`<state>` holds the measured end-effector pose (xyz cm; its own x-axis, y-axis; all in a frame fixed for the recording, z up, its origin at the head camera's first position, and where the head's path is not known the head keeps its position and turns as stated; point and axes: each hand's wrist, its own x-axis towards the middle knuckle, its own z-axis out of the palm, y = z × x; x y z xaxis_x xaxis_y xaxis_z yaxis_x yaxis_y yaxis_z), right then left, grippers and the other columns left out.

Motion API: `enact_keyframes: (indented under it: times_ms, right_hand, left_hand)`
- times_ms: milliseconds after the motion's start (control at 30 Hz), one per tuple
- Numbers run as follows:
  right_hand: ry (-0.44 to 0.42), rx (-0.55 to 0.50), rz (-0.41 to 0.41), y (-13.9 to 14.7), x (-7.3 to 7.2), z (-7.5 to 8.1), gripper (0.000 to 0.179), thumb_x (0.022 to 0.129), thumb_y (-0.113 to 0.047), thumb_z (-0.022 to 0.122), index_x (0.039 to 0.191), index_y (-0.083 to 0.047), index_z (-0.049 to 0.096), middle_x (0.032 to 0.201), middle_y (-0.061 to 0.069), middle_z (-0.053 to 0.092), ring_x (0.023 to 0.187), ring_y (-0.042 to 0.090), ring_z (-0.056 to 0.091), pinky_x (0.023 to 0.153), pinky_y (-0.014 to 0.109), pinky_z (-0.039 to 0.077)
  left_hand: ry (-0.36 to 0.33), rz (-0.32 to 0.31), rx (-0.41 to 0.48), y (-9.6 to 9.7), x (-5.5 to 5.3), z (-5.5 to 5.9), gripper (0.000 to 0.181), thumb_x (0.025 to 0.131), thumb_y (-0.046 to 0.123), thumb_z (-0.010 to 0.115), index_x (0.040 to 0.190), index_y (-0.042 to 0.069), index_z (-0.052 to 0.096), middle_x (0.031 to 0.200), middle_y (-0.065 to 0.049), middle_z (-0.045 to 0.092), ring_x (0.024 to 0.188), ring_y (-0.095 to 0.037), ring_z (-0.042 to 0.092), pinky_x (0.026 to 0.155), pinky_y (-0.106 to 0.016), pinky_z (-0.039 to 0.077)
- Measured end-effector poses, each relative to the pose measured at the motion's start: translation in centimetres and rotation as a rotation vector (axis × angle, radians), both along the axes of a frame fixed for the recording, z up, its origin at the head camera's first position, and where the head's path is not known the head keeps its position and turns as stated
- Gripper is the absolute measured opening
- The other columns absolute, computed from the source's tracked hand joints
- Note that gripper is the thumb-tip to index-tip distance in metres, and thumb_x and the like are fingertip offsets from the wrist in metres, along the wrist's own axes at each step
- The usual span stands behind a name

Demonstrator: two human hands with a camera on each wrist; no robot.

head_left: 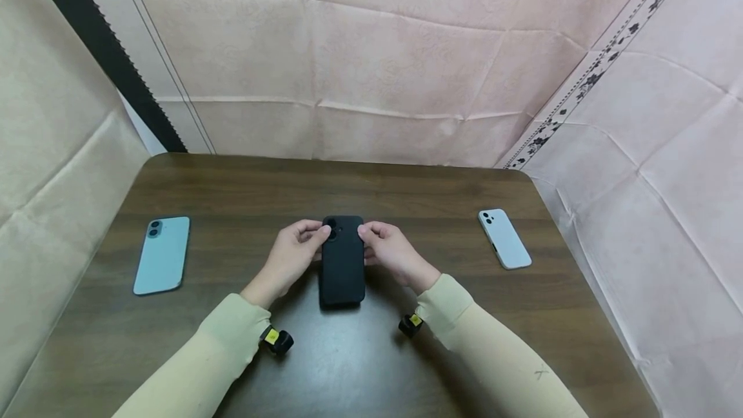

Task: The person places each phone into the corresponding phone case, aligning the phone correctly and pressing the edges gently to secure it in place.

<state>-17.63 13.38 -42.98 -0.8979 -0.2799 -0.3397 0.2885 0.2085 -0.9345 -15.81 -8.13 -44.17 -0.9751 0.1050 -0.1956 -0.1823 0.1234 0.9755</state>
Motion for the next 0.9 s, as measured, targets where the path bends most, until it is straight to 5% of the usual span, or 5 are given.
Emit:
enact_keyframes:
  times_ms: [333, 900]
  right_hand:
    - [0.001, -0.008, 0.001, -0.22, 0.23, 0.02, 0.028, 0.101, -0.029, 0.052, 0.109, -0.006, 0.064, 0.099, 0.013, 0.064, 0.088, 0.033, 0.065, 0.081, 0.043, 0.055]
    - [0.01, 0.001, -0.004, -0.33, 0.27, -0.06, 0.028, 0.101, -0.031, 0.052, 0.107, -0.007, 0.065, 0.098, 0.013, 0.063, 0.085, 0.03, 0.065, 0.081, 0.042, 0.055]
  left_hand:
    - [0.025, 0.033, -0.021, 0.03, 0.29, -0.06, 0.035, 0.094, 0.038, 0.063, 0.116, 0.01, 0.063, 0.109, -0.008, 0.068, 0.089, -0.026, 0.062, 0.081, -0.043, 0.055]
    - [0.014, 0.011, 0.024, 0.18, 0.19, -0.13, 0.035, 0.098, 0.033, 0.059, 0.121, 0.007, 0.06, 0.108, -0.01, 0.066, 0.091, -0.024, 0.06, 0.084, -0.043, 0.052]
